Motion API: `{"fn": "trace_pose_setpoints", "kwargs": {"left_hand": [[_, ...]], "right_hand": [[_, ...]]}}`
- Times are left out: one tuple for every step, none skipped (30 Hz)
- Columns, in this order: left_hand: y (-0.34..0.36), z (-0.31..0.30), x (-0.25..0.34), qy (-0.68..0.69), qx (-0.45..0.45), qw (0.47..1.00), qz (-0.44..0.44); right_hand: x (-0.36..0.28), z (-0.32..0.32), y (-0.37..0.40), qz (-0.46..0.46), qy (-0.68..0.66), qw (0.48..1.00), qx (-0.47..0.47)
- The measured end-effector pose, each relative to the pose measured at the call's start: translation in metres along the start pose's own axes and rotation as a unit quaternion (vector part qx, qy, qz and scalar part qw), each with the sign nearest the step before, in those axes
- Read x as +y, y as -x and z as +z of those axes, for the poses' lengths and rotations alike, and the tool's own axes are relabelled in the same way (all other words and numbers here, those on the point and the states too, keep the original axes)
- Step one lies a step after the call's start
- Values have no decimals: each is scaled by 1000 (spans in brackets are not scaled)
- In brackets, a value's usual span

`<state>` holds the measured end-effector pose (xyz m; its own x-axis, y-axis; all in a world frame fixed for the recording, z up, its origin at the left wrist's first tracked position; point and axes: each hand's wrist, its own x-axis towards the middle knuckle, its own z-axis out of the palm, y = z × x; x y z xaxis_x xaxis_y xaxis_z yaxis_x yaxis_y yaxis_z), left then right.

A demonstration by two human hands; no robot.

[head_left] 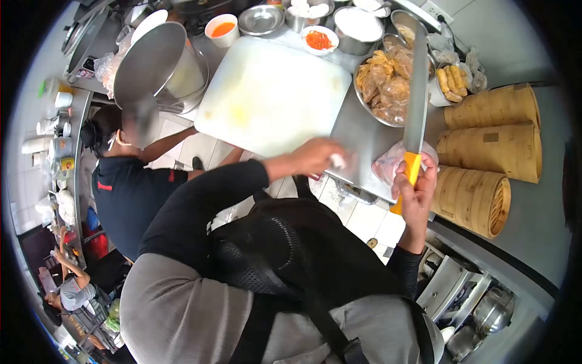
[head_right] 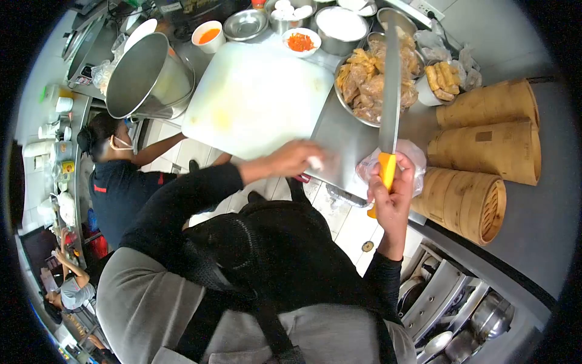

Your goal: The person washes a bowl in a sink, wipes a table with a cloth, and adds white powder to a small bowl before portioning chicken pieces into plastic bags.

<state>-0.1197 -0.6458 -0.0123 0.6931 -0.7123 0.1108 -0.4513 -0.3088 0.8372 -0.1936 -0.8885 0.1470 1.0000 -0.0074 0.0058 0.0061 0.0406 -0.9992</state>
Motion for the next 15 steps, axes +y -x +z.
{"fn": "trace_pose_setpoints", "kwargs": {"left_hand": [[15, -4, 13, 181, 59, 975, -112], [26, -16, 19, 353, 109, 903, -218], [34, -32, 1, 553, 130, 798, -200], [36, -41, -14, 726, 144, 649, -176], [27, -58, 14, 723, 141, 654, -173], [15, -88, 67, 776, 165, 584, -170], [9, -105, 98, 822, 193, 510, -164], [4, -98, 90, 817, 203, 516, -157], [-3, -84, 70, 765, 223, 593, -113], [-7, -78, 56, 704, 244, 664, -69], [-9, -78, 51, 697, 260, 665, -63], [-10, -80, 49, 664, 298, 680, -87], [-9, -86, 48, 630, 332, 693, -112], [-7, -92, 46, 627, 342, 691, -111], [-4, -95, 46, 600, 347, 708, -132]], "right_hand": [[5, -1, -3, -13, 1, 1000, -11], [0, 2, -9, 30, 98, 995, -9], [19, 2, -20, -34, 172, 984, -19], [44, 4, -33, -95, 247, 964, -31], [53, 20, -47, -143, 274, 951, -17], [58, 42, -59, -192, 298, 935, -7], [58, 64, -67, -202, 292, 935, -10], [58, 87, -72, -150, 326, 933, -29], [58, 104, -77, -99, 359, 927, -53], [59, 115, -83, -110, 351, 927, -66], [61, 124, -87, -95, 408, 903, -99], [61, 132, -91, -81, 464, 872, -131], [59, 138, -89, -96, 491, 854, -141], [56, 141, -86, -102, 488, 854, -150], [51, 142, -82, -114, 478, 859, -144]]}}
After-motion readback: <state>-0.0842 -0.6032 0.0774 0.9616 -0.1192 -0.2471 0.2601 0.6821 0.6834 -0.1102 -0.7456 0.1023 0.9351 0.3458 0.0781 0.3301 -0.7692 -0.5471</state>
